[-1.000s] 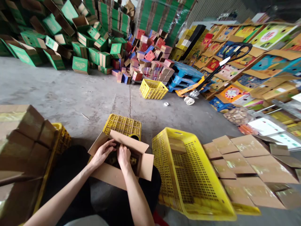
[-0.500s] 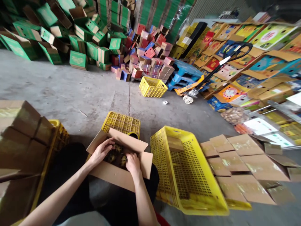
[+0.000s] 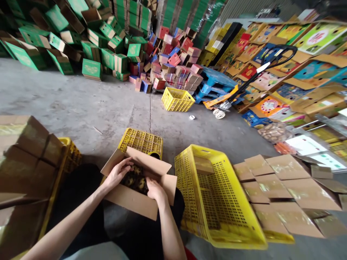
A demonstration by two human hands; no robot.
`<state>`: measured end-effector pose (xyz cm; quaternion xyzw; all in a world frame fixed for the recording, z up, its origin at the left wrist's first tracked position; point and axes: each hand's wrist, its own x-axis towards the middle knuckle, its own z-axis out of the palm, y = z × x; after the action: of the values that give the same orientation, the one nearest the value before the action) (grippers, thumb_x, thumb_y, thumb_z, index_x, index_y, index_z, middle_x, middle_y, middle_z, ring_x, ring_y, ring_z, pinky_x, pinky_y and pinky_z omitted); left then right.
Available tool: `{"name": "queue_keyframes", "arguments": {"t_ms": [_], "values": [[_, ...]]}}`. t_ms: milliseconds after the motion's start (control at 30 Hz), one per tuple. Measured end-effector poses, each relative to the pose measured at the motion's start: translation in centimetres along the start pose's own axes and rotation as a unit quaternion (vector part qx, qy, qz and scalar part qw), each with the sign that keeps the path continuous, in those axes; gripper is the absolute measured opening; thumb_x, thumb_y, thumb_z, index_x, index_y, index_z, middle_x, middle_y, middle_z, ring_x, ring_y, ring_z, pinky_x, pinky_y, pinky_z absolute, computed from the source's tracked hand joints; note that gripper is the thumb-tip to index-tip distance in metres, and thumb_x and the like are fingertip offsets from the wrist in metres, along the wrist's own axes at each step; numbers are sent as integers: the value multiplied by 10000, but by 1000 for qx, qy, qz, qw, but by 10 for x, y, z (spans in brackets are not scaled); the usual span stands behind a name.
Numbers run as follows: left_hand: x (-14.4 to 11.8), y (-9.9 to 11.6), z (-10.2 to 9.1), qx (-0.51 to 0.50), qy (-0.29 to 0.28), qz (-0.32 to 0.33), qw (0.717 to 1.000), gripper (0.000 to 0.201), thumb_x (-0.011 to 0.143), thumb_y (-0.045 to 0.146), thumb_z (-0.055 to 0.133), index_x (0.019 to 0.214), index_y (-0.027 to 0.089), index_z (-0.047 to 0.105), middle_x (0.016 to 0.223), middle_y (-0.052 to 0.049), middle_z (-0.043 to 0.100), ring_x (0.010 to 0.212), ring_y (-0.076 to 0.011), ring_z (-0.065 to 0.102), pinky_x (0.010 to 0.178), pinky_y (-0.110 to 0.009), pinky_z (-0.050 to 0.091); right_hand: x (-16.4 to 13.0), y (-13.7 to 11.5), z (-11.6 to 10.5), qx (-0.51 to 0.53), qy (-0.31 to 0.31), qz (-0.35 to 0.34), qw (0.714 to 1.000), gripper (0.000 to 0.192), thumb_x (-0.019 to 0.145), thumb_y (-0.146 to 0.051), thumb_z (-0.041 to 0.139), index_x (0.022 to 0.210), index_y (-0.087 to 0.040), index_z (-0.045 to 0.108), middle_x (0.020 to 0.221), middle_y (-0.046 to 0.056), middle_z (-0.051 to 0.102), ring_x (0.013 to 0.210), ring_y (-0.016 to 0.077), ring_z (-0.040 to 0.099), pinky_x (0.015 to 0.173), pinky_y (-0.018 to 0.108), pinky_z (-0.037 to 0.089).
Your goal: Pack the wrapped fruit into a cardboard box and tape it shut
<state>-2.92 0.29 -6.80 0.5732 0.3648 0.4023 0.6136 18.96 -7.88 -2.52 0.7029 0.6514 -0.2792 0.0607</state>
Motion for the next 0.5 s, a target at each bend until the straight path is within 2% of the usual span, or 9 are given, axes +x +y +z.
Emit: {"name": "queue_keyframes", "arguments": {"t_ms": [100,233,400,500], "values": [[0,-1,-1,1,1,-2,1000,550,986,450,581,1466,183,557,1233,-124,731,1009,-254,761,973,-458,601,-3,-5,1,-35,16,49,998,694,800,70,603,1466,-122,583,1367,224,698,1234,296,708,1018,351,537],[0,0,-1,-1,-5,-4,1000,546,981,444,592,1457,177,564,1224,-128,735,1012,-256,760,965,-454,602,-2,-9,-6,-69,46,104,991,626,916,-65,608,1530,-81,483,1222,271,747,1122,356,755,926,412,561],[0,-1,-1,-1,-1,-6,1000,550,982,447,590,1458,176,558,1230,-126,729,1021,-248,757,985,-451,592,-1,-14,-15,-92,85,153,980,362,973,-140,596,1316,-43,657,1148,307,749,1103,373,750,896,415,553],[1,-2,0,-2,0,-3,1000,540,983,454,585,1449,181,567,1230,-116,730,1020,-240,756,994,-445,589,-1,-22,-17,-90,113,145,979,287,1019,-195,560,1235,-78,708,1177,281,746,1139,363,731,935,420,544]]}}
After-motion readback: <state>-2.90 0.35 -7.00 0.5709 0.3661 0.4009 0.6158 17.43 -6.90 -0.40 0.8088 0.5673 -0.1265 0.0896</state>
